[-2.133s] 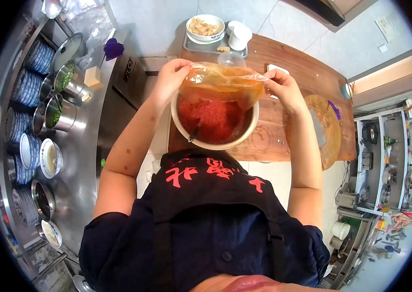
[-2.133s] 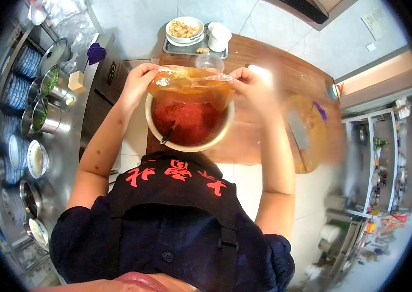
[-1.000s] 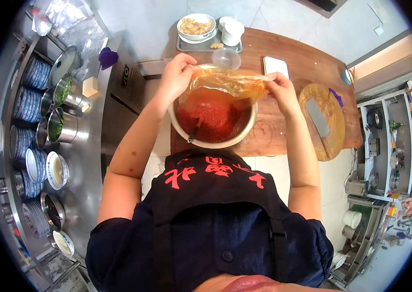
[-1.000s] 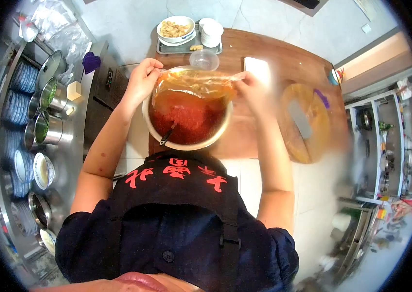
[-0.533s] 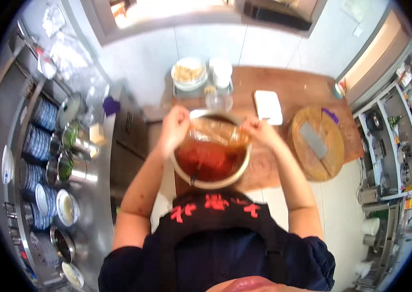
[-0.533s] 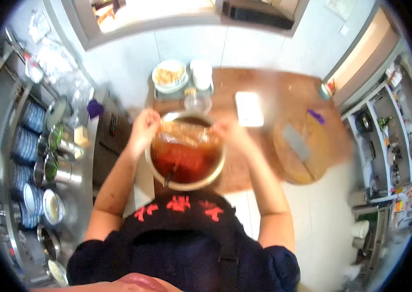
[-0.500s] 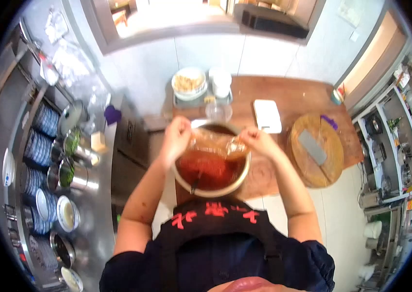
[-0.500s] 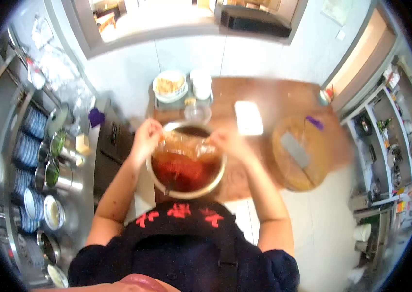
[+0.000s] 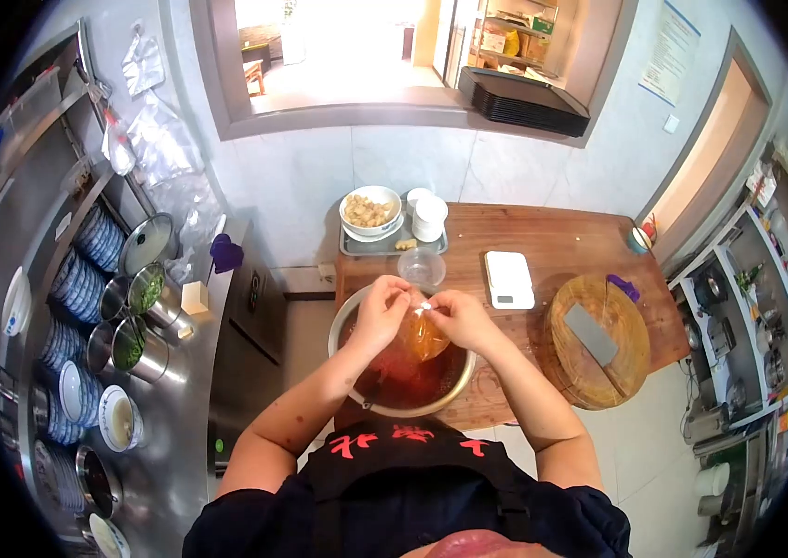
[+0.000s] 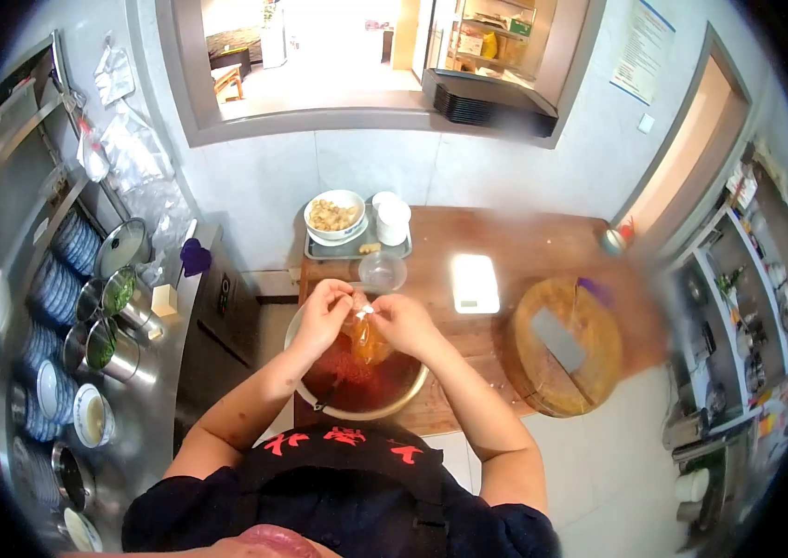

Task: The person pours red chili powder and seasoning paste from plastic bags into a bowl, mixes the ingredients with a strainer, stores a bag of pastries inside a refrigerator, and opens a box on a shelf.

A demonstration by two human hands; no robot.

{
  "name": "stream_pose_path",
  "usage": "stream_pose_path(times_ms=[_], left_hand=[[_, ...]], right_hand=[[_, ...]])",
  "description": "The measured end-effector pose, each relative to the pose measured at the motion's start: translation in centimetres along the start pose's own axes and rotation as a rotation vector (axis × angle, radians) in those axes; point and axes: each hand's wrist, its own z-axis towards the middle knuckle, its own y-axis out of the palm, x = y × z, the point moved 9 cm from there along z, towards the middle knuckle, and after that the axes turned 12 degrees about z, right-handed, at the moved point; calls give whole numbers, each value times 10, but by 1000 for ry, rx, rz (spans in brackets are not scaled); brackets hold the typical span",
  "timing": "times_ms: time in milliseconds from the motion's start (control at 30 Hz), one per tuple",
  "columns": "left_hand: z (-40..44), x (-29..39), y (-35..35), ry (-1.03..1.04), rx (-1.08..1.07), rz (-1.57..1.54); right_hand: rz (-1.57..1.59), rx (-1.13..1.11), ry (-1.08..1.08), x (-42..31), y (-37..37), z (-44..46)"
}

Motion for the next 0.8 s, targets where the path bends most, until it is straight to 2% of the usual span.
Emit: stream_pose_path(times_ms=[67, 100, 133, 167, 200, 233, 267, 333, 400, 433, 533, 567, 667, 700, 800], left_hand=[[-4, -1, -16, 61, 90, 72], [-6, -10, -18, -60, 56, 19], [-6, -25, -19, -40, 30, 91], [-7, -30, -19, -63, -6, 152], [-9, -41, -21, -56, -10, 154], [-10, -43, -26, -8, 5, 272], [-11, -55, -30, -10, 4, 273], [-17, -49, -34, -113, -15, 158], [-21, -46, -39, -128, -37, 141], [-22, -46, -42, -142, -23, 147], [-29, -55, -46, -174, -3, 145], [-28, -58, -49, -177, -6, 148], [-31, -65, -53, -164, 15, 127], [-34, -68, -52, -174, 21, 107], [-35, -72, -55, -188, 29, 71]], right_hand=[[274, -56, 65, 17, 2, 6], [18, -50, 62, 4, -3, 7], [-280, -48, -38, 11, 0, 12], [-336, -100, 121, 15, 2, 12], [-153, -94, 170, 37, 4, 17], [99, -43, 165, 33, 2, 18], [205, -78, 143, 19, 0, 16], [-171, -71, 115, 9, -5, 21], [44, -138, 200, 28, -4, 24], [335, -149, 144, 27, -4, 28], [6, -99, 77, 26, -13, 33], [32, -112, 161, 30, -14, 31], [428, -155, 223, 25, -18, 30], [240, -122, 197, 28, -19, 33], [275, -78, 216, 19, -33, 28]])
